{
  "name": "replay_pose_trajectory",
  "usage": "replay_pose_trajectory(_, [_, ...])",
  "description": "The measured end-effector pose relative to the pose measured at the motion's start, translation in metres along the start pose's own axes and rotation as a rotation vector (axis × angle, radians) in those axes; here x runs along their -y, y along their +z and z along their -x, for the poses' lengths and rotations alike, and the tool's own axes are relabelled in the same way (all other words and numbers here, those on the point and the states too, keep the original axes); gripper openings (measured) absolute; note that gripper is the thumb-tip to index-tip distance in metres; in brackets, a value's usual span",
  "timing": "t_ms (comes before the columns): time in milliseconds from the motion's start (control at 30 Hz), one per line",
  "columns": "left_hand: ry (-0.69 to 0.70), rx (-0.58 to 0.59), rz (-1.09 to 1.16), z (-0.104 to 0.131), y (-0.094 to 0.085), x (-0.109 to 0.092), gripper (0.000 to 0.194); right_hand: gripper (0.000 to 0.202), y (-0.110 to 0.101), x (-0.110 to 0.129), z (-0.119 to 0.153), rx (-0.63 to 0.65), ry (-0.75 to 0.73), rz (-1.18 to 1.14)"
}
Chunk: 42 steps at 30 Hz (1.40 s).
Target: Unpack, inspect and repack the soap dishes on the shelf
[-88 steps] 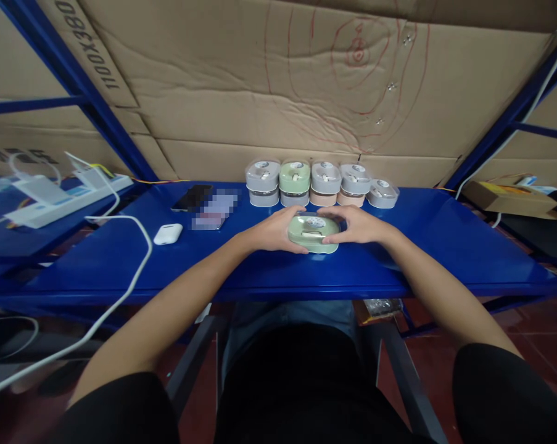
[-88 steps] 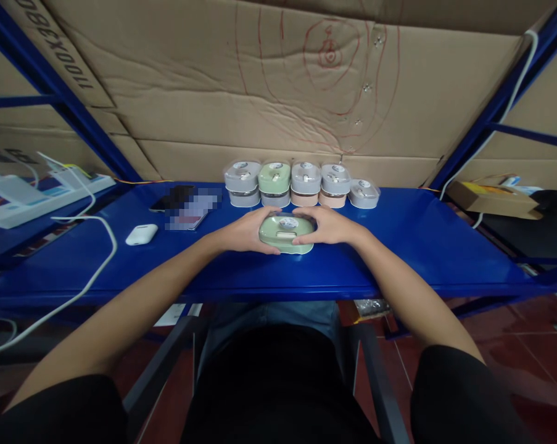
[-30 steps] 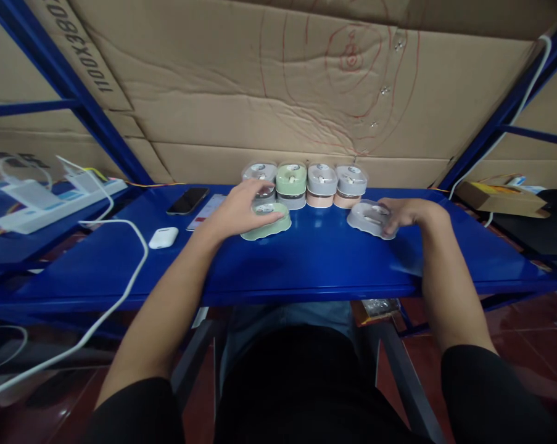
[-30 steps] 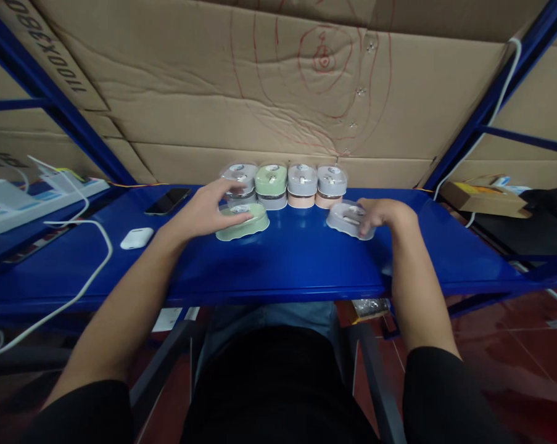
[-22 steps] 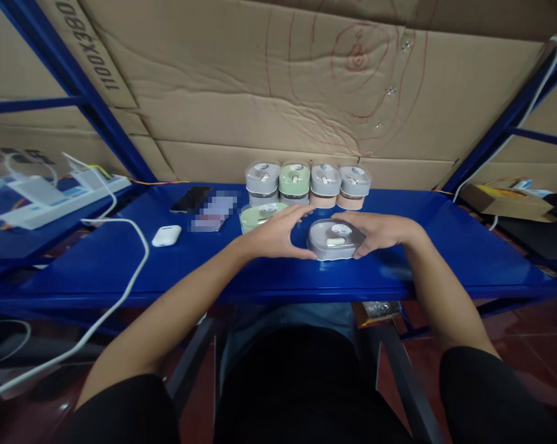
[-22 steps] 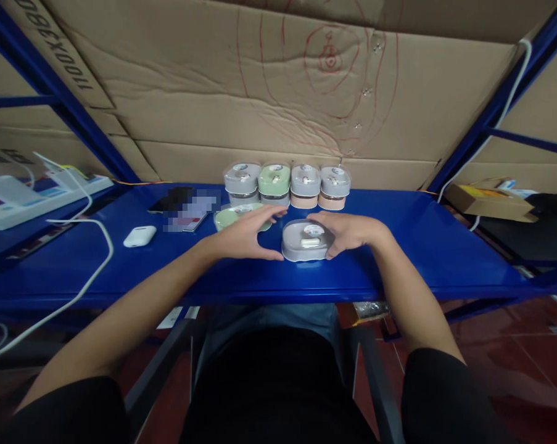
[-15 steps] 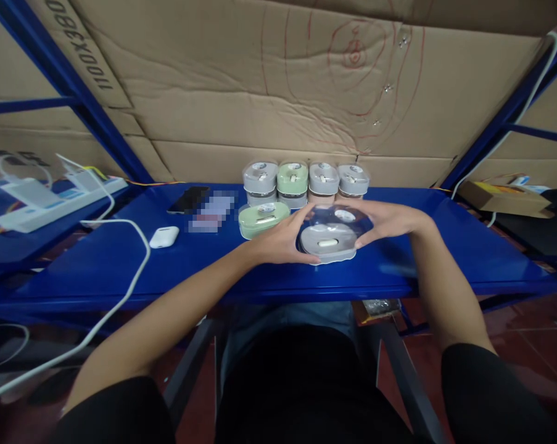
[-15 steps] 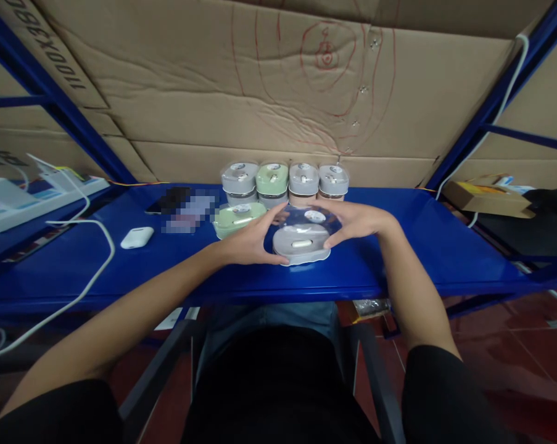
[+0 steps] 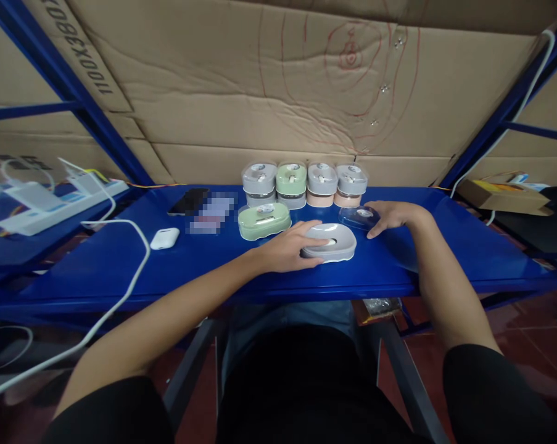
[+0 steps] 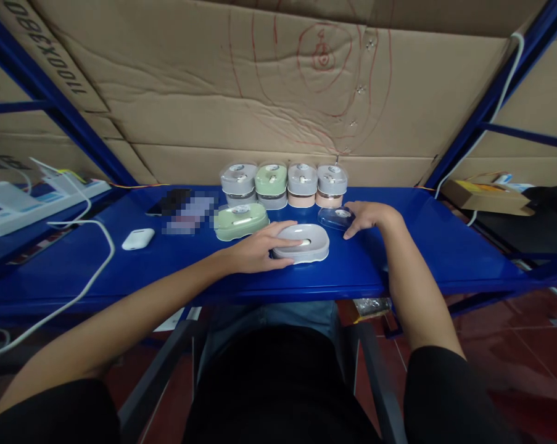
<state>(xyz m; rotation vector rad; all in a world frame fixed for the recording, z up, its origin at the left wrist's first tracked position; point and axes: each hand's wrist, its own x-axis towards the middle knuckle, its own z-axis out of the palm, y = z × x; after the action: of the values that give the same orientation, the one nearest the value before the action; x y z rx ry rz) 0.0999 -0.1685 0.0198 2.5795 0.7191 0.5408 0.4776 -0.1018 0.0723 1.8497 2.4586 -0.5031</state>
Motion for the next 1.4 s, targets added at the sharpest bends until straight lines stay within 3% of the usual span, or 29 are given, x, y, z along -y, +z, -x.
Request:
replay_pose_trajectory(167, [-0.021, 0.0, -0.04, 0.0, -0.002, 0.001, 0.049, 0.108, 0.005, 0.01, -0.005, 0.013, 0.079, 0.108])
replay_pose_trajectory(400, [0.014, -0.117, -0.051, 0.002, -0.005, 0.006, 0.044, 0.092, 0.004, 0.017, -0.006, -0.008, 0.103, 0.099])
replay_pose_trajectory(600, [-0.001, -0.424, -0.071, 0.001, -0.026, 0.016, 0.045, 0.067, -0.001, 0.039, 0.013, -0.371, -0.175, -0.106])
replay_pose_trajectory(700, [-0.049, -0.583, -0.137, 0.004, -0.042, 0.028, 0.046, 0.064, 0.004, 0.062, 0.02, -0.338, -0.35, -0.213])
replay_pose_trajectory(800, [-0.1, -0.658, -0.189, 0.006, -0.055, 0.04, 0.044, 0.081, 0.018, 0.084, 0.02, -0.208, -0.507, -0.191])
replay_pose_trajectory(933, [-0.158, -0.67, -0.212, 0.006, -0.062, 0.048, 0.045, 0.108, 0.04, 0.106, 0.016, -0.098, -0.571, -0.072])
replay_pose_trajectory(1033, [-0.183, -0.67, -0.214, 0.005, -0.062, 0.05, 0.047, 0.11, 0.05, 0.113, 0.015, -0.082, -0.592, -0.039])
replay_pose_trajectory(1233, [-0.15, -0.658, -0.19, 0.005, -0.058, 0.046, 0.046, 0.112, 0.042, 0.106, 0.015, -0.098, -0.556, -0.102])
replay_pose_trajectory(1300, [-0.111, -0.601, -0.171, 0.005, -0.051, 0.038, 0.045, 0.097, 0.029, 0.094, 0.017, -0.127, -0.542, -0.147])
replay_pose_trajectory(1400, [-0.025, -0.452, -0.131, 0.003, -0.034, 0.021, 0.045, 0.054, 0.008, 0.067, 0.02, -0.287, -0.426, -0.155])
